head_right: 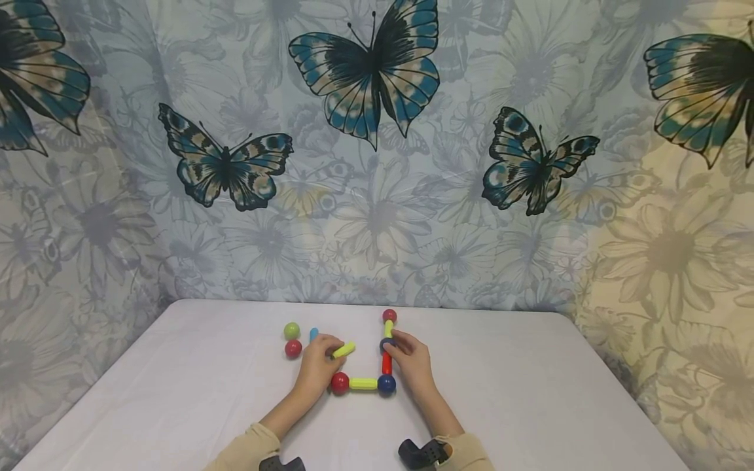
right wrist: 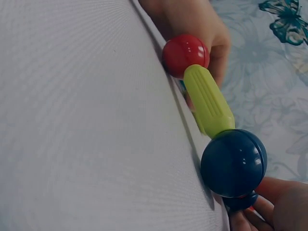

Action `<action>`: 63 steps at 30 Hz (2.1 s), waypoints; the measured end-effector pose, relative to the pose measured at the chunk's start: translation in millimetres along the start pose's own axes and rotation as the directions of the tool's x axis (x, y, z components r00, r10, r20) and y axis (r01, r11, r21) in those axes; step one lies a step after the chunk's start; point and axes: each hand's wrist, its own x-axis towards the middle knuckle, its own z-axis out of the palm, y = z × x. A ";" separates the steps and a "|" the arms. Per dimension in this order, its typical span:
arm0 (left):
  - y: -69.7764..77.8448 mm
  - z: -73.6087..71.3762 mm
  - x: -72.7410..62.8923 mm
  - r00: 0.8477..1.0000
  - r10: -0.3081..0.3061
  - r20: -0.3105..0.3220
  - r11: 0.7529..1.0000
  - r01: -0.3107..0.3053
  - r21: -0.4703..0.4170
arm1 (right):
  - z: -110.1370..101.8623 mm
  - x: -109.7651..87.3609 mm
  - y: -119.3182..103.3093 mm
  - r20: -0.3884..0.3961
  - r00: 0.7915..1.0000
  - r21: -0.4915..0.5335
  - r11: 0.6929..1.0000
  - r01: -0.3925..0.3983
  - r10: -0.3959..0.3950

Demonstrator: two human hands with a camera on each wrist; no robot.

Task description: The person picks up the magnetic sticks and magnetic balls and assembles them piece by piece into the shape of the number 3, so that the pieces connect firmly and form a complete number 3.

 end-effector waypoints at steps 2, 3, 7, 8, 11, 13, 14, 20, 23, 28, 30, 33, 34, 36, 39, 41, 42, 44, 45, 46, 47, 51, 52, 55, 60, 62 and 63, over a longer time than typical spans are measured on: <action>0.4 0.1 0.8 1.000 -0.002 0.006 1.000 0.002 0.008 | 0.0 -0.4 -0.5 -0.001 1.000 0.002 1.000 0.001 -0.001; 0.8 0.0 1.0 1.000 -0.003 0.008 1.000 0.003 0.009 | 0.1 -0.6 -0.6 -0.001 1.000 0.003 1.000 0.002 -0.002; 1.3 0.0 2.2 1.000 -0.003 0.020 1.000 0.003 0.012 | 0.1 -1.4 -0.6 0.000 1.000 0.004 1.000 0.010 -0.010; 1.3 0.1 2.6 1.000 -0.002 0.023 1.000 0.002 0.010 | 0.0 -1.4 -0.5 0.000 1.000 0.006 1.000 0.011 -0.011; 0.6 -0.1 4.3 0.999 -0.012 0.038 1.000 0.012 0.004 | -0.1 -1.3 0.0 -0.001 1.000 0.004 1.000 0.014 -0.014; -0.3 -0.2 6.3 0.999 -0.018 0.049 1.000 0.018 0.001 | 0.1 -1.4 0.0 -0.004 1.000 0.003 1.000 0.011 -0.011; -0.5 -0.4 7.5 0.998 -0.018 0.056 1.000 0.018 0.001 | 0.3 -1.6 -0.2 -0.006 1.000 0.003 1.000 0.008 -0.008; -0.9 0.1 19.6 0.996 0.007 0.090 1.000 -0.008 0.014 | 0.6 -2.2 -0.7 -0.006 1.000 0.004 1.000 -0.001 0.001; -0.6 1.0 27.8 0.995 0.023 0.100 1.000 -0.024 0.015 | 0.7 -2.5 -0.9 -0.008 1.000 0.010 1.000 0.002 -0.002; -0.9 4.4 41.1 0.994 0.059 0.096 0.998 -0.062 0.030 | 0.6 -2.5 -0.5 -0.007 1.000 0.020 1.000 0.008 -0.007; -0.7 6.1 46.1 0.994 0.063 0.094 0.997 -0.067 0.043 | 0.5 -2.6 -0.3 -0.006 1.000 0.022 1.000 0.005 -0.005; 0.5 8.0 52.7 0.993 0.068 0.097 0.996 -0.073 0.053 | 0.2 -2.9 -0.5 -0.009 1.000 0.016 1.000 0.009 -0.008; 1.1 8.9 54.8 0.993 0.063 0.100 0.996 -0.068 0.051 | 0.4 -2.8 -0.2 -0.010 1.000 0.016 1.000 0.005 -0.005; 2.3 10.0 58.9 0.992 0.066 0.111 0.996 -0.072 0.049 | 0.5 -2.7 0.3 -0.012 1.000 0.018 1.000 0.006 -0.005; 3.5 12.2 65.0 0.989 0.082 0.125 0.994 -0.089 0.055 | 1.2 -1.6 1.7 -0.009 1.000 0.023 1.000 0.010 -0.010; 4.0 14.0 69.3 0.987 0.097 0.130 0.992 -0.106 0.068 | 1.3 -0.7 2.2 -0.008 1.000 0.023 1.000 0.009 -0.009; 4.5 14.9 71.3 0.986 0.102 0.130 0.991 -0.112 0.071 | 1.4 -0.3 2.5 -0.009 1.000 0.023 1.000 0.006 -0.006; 5.6 16.3 74.8 0.985 0.115 0.130 0.988 -0.127 0.084 | 1.3 0.0 2.5 -0.009 1.000 0.012 1.000 0.014 -0.014; 6.6 16.8 76.2 0.984 0.119 0.132 0.987 -0.132 0.088 | 1.2 -0.1 2.1 -0.011 1.000 0.009 1.000 0.012 -0.012; 7.6 17.3 77.6 0.983 0.122 0.134 0.987 -0.134 0.091 | 1.2 -0.2 1.8 -0.014 1.000 0.008 1.000 0.006 -0.006; 8.6 17.6 78.9 0.982 0.126 0.138 0.986 -0.139 0.094 | 1.3 -0.4 1.4 -0.015 1.000 0.004 1.000 0.003 -0.003; 13.1 18.6 83.5 0.980 0.115 0.160 0.987 -0.131 0.097 | 1.7 -0.2 1.4 -0.013 1.000 0.002 1.000 0.001 -0.001; 14.0 18.9 84.9 0.980 0.114 0.164 0.986 -0.131 0.099 | 1.8 -0.1 1.5 -0.011 1.000 0.003 1.000 0.004 -0.003; 16.9 20.1 88.6 0.977 0.121 0.174 0.984 -0.142 0.110 | 1.5 -0.3 1.6 -0.007 1.000 0.010 1.000 0.006 -0.006; 22.6 22.7 93.5 0.977 0.105 0.184 0.982 -0.130 0.133 | 0.6 -1.8 0.4 0.001 1.000 0.013 1.000 0.015 -0.015; 24.1 23.7 95.5 0.977 0.104 0.185 0.980 -0.132 0.146 | 0.5 -2.3 -0.1 0.003 1.000 0.018 1.000 0.017 -0.017; 24.6 24.4 96.4 0.977 0.106 0.188 0.979 -0.135 0.152 | 0.6 -2.2 -0.7 0.003 1.000 0.022 1.000 0.015 -0.015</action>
